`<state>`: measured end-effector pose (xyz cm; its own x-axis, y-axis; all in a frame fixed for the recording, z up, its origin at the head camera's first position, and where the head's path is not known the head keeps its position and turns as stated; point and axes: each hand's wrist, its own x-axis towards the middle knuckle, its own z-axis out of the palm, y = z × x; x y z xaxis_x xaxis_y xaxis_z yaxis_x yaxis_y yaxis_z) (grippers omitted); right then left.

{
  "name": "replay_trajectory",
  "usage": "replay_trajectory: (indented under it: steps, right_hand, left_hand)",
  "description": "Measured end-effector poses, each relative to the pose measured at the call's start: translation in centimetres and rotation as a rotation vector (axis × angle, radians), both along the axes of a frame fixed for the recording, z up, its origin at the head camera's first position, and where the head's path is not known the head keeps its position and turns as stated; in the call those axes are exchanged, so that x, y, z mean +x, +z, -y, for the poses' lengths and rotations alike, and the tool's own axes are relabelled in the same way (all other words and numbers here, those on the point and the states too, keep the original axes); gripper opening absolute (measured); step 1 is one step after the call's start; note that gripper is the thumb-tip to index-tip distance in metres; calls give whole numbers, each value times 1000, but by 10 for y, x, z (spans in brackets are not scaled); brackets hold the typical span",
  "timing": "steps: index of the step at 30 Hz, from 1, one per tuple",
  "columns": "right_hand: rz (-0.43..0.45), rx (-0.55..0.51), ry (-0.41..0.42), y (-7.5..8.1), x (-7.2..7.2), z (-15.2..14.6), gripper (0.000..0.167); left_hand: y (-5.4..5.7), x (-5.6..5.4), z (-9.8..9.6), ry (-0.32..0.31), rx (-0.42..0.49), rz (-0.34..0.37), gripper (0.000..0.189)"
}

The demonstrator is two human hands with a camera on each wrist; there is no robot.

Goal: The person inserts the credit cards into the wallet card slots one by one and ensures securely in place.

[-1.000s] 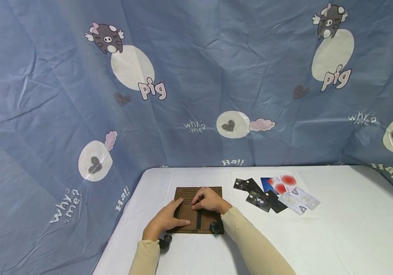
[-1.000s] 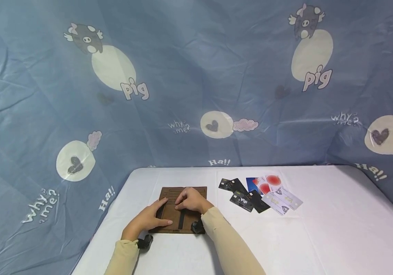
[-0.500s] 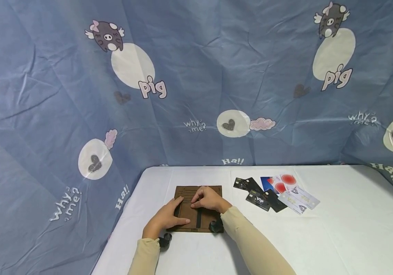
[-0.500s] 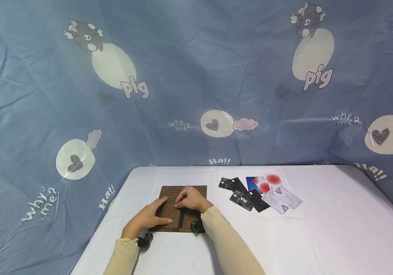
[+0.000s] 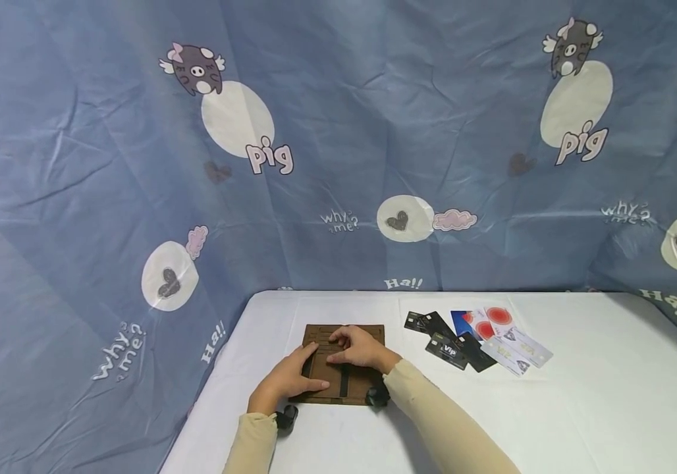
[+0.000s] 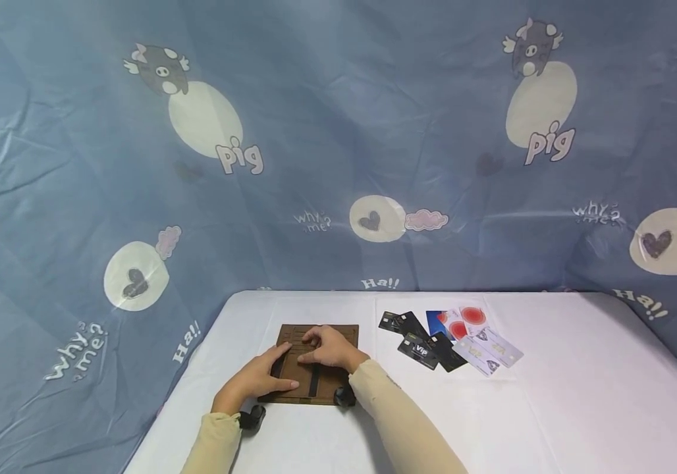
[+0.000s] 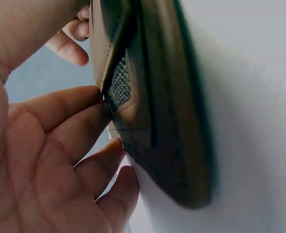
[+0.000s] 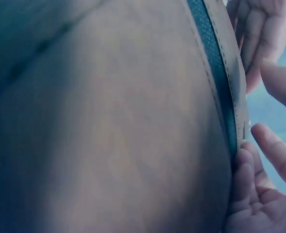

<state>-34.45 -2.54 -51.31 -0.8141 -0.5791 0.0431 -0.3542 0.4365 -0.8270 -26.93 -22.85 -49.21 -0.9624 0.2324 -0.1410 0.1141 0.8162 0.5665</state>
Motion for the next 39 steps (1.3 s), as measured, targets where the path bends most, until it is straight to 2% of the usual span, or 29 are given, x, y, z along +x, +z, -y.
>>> replay_trajectory:
  steps: [4, 7, 12, 16, 20, 30, 39]
  right_hand:
    - [33, 19, 58, 6, 1, -5, 60]
    - [71, -8, 83, 13, 3, -10, 67]
    - [54, -31, 77, 21, 2, -20, 68]
    - [43, -31, 63, 21, 1, -35, 67]
    - [57, -45, 26, 22, -1, -53, 65]
    - [102, -38, -94, 39, -12, -97, 65]
    - [7, -6, -149, 47, -21, -144, 58]
  left_hand:
    - [-2, 0, -2, -1, 0, 2, 93]
    - [-2, 0, -2, 4, 1, 7, 94]
    - [0, -1, 0, 18, 7, -6, 94]
    - [-3, 0, 1, 10, 10, -2, 94]
    - [-5, 0, 0, 4, 6, -3, 94]
    - [-1, 1, -1, 12, 28, -7, 93]
    - [-2, 1, 0, -3, 30, -1, 94]
